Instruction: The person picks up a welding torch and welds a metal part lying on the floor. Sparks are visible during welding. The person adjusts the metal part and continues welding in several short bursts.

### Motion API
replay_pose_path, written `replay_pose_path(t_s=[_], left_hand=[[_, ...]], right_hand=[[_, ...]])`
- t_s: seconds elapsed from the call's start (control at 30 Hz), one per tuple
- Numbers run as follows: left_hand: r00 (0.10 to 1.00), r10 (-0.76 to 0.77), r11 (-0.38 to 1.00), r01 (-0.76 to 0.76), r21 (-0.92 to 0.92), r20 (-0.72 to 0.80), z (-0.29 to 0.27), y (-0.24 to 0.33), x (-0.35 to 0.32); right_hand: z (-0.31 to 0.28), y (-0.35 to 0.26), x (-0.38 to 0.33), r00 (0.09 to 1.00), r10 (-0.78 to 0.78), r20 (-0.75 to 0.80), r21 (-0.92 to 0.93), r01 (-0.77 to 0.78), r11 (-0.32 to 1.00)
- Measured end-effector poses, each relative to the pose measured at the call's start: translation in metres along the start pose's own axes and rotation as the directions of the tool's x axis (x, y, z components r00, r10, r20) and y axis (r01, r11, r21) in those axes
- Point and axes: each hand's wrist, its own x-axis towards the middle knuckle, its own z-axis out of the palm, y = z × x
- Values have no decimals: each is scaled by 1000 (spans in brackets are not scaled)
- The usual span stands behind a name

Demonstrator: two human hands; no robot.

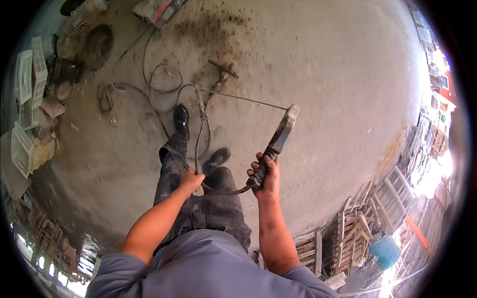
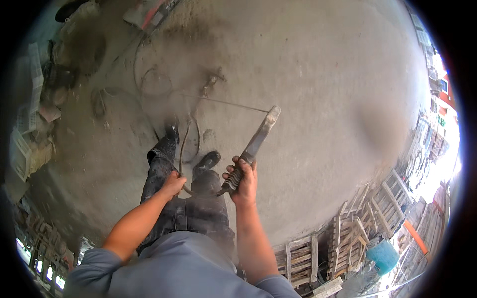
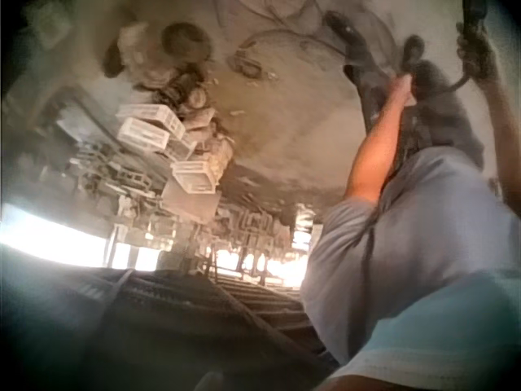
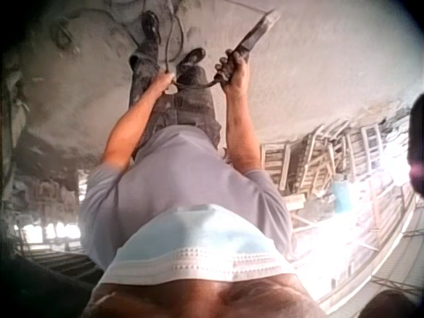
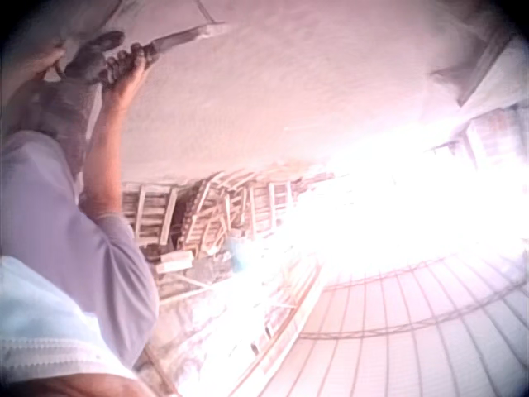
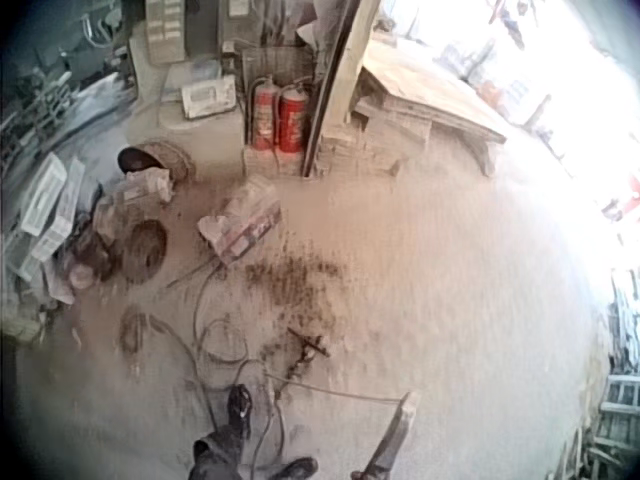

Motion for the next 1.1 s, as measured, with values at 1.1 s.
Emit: replay_pose_path(t_s=[1.1], left_hand=[[764, 147, 878, -394, 274, 628, 182, 81, 83]], right_hand=[[-215, -152, -75, 573, -801, -173, -853, 320, 413]])
